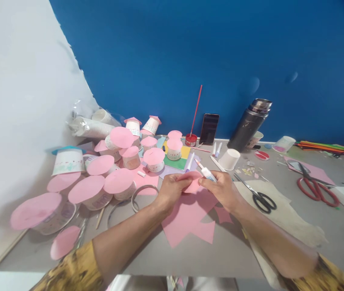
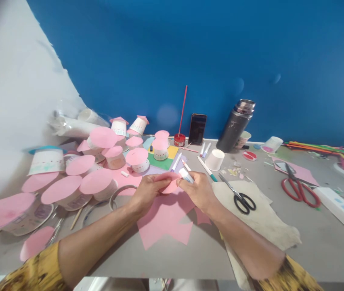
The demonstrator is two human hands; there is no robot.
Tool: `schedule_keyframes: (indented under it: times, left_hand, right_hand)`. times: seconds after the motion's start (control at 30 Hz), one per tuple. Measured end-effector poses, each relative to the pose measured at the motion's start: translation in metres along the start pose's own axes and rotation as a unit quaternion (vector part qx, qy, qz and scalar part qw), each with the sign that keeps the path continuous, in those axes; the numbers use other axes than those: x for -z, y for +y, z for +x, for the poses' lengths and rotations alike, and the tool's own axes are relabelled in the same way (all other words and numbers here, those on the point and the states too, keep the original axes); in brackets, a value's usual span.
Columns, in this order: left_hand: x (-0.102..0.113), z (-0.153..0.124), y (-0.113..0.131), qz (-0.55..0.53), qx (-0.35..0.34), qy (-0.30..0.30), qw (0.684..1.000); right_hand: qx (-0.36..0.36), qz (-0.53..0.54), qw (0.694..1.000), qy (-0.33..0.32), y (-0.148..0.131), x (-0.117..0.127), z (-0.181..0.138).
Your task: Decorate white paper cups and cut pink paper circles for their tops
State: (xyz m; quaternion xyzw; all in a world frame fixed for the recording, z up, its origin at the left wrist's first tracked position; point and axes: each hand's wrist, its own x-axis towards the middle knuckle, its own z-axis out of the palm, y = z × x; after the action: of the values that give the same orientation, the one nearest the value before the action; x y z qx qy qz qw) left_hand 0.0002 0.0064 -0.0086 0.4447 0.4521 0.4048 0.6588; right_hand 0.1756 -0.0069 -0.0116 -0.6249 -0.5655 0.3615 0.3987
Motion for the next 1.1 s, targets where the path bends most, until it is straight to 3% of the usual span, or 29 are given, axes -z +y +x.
schedule_keyframes:
  times: [0.2, 0.3, 0.43, 0.6, 0.67, 0.73, 0.87, 0.93, 1.0, 1.1]
  left_hand:
    - [0.006, 0.008, -0.004, -0.103, 0.040, 0.010, 0.994]
    - [0.008, 0.011, -0.004, -0.125, 0.075, -0.001, 0.989]
    - [0.010, 0.010, -0.002, -0.129, 0.127, -0.031, 0.983]
    - [0.011, 0.011, -0.001, -0.119, 0.148, -0.062, 0.980]
    - [0.011, 0.011, -0.002, -0.117, 0.158, -0.073, 0.978]
    - [0.011, 0.010, -0.003, -0.125, 0.126, -0.067, 0.982]
    - [0.014, 0.006, -0.003, -0.078, -0.117, 0.023, 0.990]
    - [0.016, 0.004, -0.001, 0.004, -0.201, 0.028, 0.979]
    - [0.016, 0.003, 0.002, 0.079, -0.226, 0.003, 0.971]
    - [0.016, 0.004, 0.005, 0.121, -0.203, -0.027, 0.971]
  right_hand:
    - [0.043, 0.032, 0.998, 0.022, 0.000, 0.008, 0.003]
    - [0.146, -0.028, 0.987, 0.062, -0.001, 0.010, -0.001]
    - [0.311, -0.105, 0.944, 0.038, 0.004, 0.006, -0.005]
    - [0.391, -0.132, 0.910, 0.037, 0.012, 0.004, 0.000]
    - [0.374, -0.121, 0.919, 0.033, 0.010, 0.005, 0.000]
    - [0.316, -0.100, 0.942, 0.045, 0.006, 0.006, -0.001]
    - [0.164, -0.047, 0.983, 0.064, -0.007, 0.011, -0.004]
    - [0.117, -0.026, 0.991, 0.052, -0.013, 0.013, -0.003]
    - [0.091, -0.005, 0.995, 0.028, -0.015, 0.014, -0.003]
    - [0.083, 0.017, 0.996, -0.017, -0.012, 0.015, -0.001]
